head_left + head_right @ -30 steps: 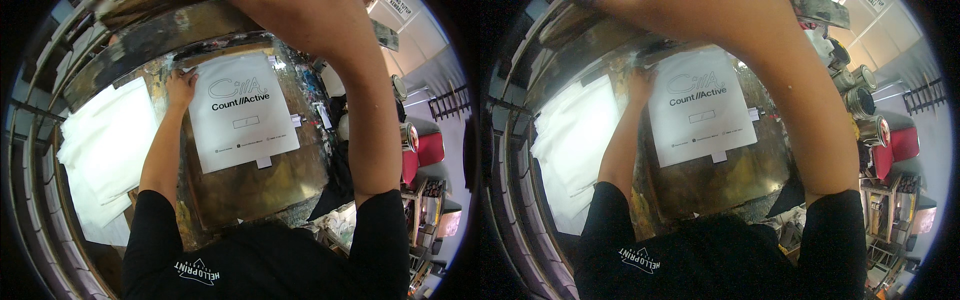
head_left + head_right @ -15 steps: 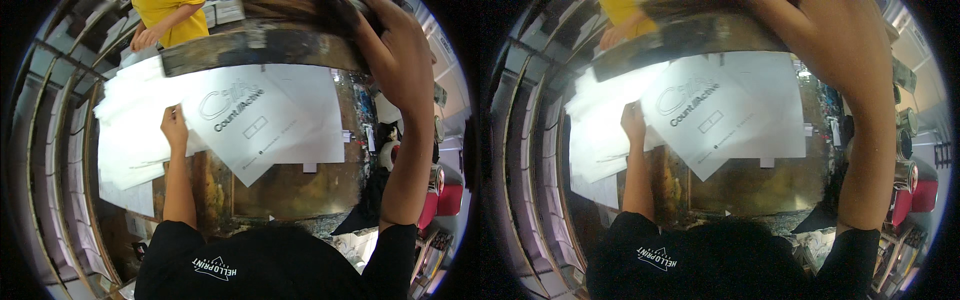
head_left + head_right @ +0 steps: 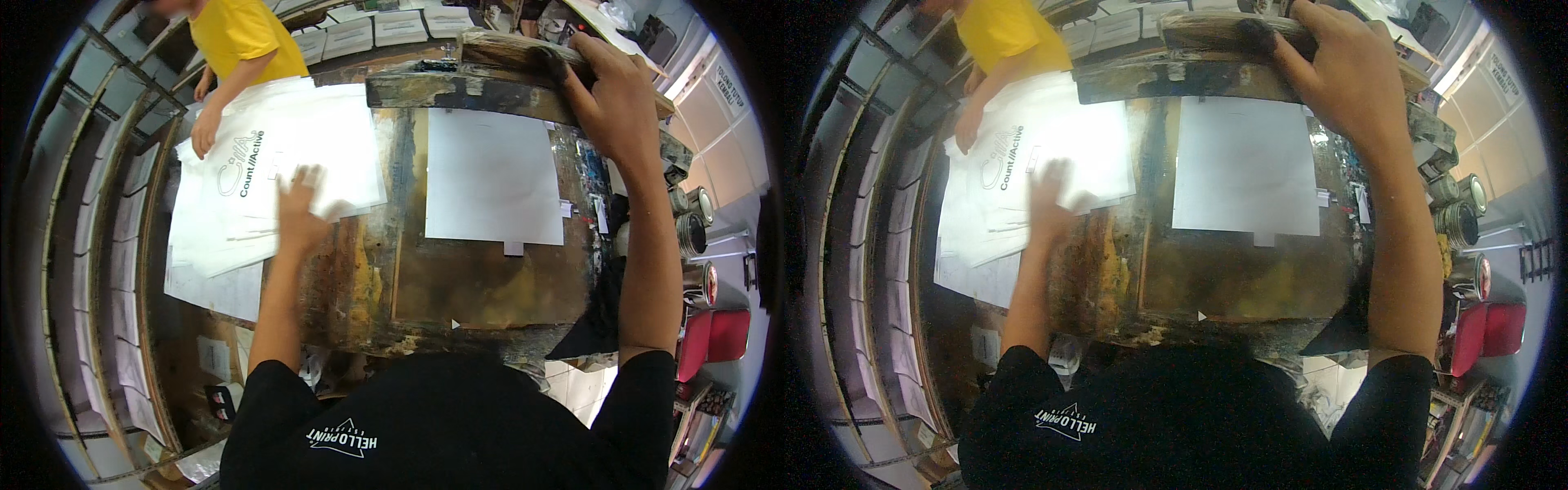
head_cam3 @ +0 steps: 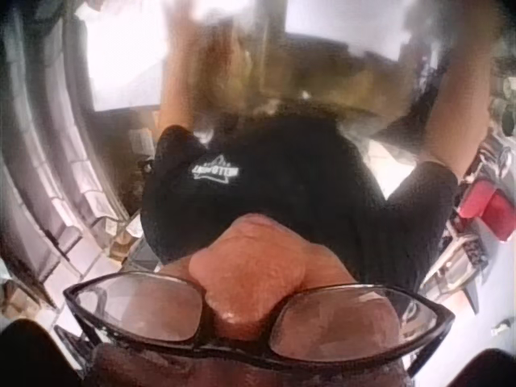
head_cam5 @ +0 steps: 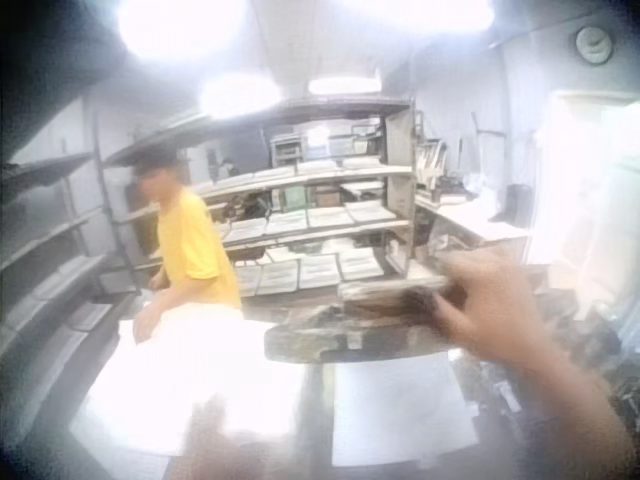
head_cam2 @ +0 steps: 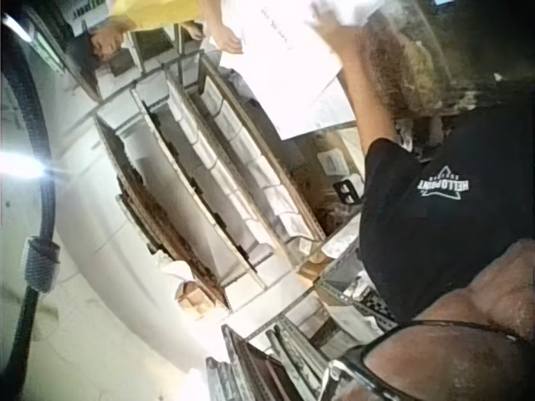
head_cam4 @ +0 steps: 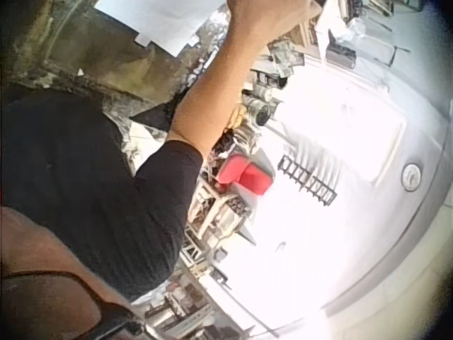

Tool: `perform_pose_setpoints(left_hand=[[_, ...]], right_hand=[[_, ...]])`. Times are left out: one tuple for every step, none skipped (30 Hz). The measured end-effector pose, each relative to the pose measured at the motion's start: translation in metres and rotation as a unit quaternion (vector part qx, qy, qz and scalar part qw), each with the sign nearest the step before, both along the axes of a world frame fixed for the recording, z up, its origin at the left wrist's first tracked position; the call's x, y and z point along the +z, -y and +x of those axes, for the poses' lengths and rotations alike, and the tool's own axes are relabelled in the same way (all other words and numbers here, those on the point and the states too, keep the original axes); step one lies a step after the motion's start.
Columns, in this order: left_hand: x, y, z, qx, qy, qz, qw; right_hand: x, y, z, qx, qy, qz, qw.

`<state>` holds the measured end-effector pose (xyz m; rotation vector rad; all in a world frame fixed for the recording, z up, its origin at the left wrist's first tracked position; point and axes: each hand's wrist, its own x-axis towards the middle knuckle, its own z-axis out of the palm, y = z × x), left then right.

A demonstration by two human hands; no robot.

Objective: The person performs screen printing by placing sheets of paper onto a workbench, lowering a mesh screen, and using a squeegee to spread ink across the screen. They repeat the process for multiple sheets, lifting the screen after each print and stacking the finished papers to the side.

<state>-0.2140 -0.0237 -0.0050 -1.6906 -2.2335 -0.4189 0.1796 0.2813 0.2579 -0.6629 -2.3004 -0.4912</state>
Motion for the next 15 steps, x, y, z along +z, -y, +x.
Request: perform_pose_setpoints(left_hand=[[-0.008, -0.017, 0.028, -0.036, -0.048, -0.119, 0.991], [-0.014, -0.029, 0.054, -0.021, -0.017, -0.180, 0.983], [-0.016, -0.041, 0.075, -0.034, 0.000, -0.207, 0.978], [-0.015, -0.051, 0.094, -0.046, 0.019, -0.207, 0.977], [-0.013, -0.060, 0.113, -0.074, 0.042, -0.186, 0.979], [-0.010, -0.071, 0.134, -0.086, 0.057, -0.204, 0.974], [-0.009, -0.083, 0.158, -0.125, 0.078, -0.179, 0.973], [-0.009, -0.094, 0.183, -0.145, 0.088, -0.189, 0.967], [-0.011, -0.107, 0.210, -0.171, 0.114, -0.205, 0.957], [-0.013, -0.119, 0.233, -0.200, 0.130, -0.178, 0.955], [-0.017, -0.130, 0.256, -0.208, 0.120, -0.174, 0.955], [-0.020, -0.141, 0.276, -0.226, 0.125, -0.163, 0.952], [-0.023, -0.149, 0.293, -0.260, 0.139, -0.116, 0.949], [-0.026, -0.157, 0.310, -0.268, 0.140, -0.105, 0.947], [-0.026, -0.163, 0.322, -0.270, 0.138, -0.133, 0.944]], right_hand=[[0.003, 0.003, -0.001, 0.004, -0.002, -0.008, 1.000], [0.008, 0.005, -0.003, 0.011, 0.004, -0.012, 1.000], [0.012, 0.007, -0.006, 0.024, 0.006, -0.016, 1.000], [0.019, 0.007, -0.010, 0.035, 0.008, -0.018, 0.999], [0.023, 0.007, -0.013, 0.043, 0.011, -0.019, 0.999], [0.026, 0.009, -0.015, -0.032, 0.003, -0.173, 0.984], [0.028, 0.011, -0.018, -0.021, 0.009, -0.148, 0.989], [0.029, 0.013, -0.019, -0.011, 0.019, -0.123, 0.992], [0.029, 0.017, -0.020, 0.009, -0.004, -0.088, 0.996], [0.030, 0.020, -0.021, 0.032, -0.027, -0.055, 0.998], [0.030, 0.025, -0.020, 0.018, -0.025, -0.055, 0.998], [0.035, 0.026, -0.019, -0.007, 0.005, -0.088, 0.996], [0.040, 0.027, -0.017, -0.034, 0.036, -0.120, 0.992], [0.046, 0.028, -0.016, -0.021, 0.041, -0.135, 0.990], [0.051, 0.027, -0.013, -0.011, 0.046, -0.149, 0.988]])
